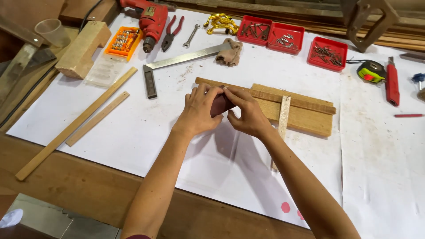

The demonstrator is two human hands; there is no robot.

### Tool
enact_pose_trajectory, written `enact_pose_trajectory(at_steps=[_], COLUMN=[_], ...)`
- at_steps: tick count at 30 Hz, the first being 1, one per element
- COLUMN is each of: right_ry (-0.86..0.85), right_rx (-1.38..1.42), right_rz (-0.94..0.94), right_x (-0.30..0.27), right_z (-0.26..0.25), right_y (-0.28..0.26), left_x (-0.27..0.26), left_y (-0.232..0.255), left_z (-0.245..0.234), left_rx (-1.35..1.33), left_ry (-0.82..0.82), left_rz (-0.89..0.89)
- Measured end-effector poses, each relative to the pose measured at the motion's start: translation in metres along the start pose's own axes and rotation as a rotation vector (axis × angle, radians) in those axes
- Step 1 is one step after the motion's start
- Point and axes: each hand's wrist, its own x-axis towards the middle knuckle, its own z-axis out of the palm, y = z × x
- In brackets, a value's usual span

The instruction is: The recorder sands and measures small pieces of wood on a workbench.

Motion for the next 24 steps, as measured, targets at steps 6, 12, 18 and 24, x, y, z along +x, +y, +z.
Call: enact_pose_trajectory(at_steps=[6, 12, 18, 24], right_ry=[0.046, 0.098, 0.141, 0.216], right_rx=[-0.066, -0.146, -0.267, -0.293], right_rz=[0.068, 0.129, 0.198, 0.259], right_x=[-0.029, -0.062, -0.102, -0.145], right_z=[-0.043, -0.093, -0.147, -0.187], right_y=[0.012, 0.017, 0.014, 0.024], left_x=[0.023, 0.044, 0.059, 0.073], left_y=[0.036, 0.092, 0.143, 0.193], left_z=[0.021, 0.040, 0.071, 0.105], left_rx=[-0.054, -0.083, -0.145, -0.122], left_ry=[-0.010, -0.062, -0.077, -0.144], left_rz=[0.146, 0.246, 0.365, 0.447])
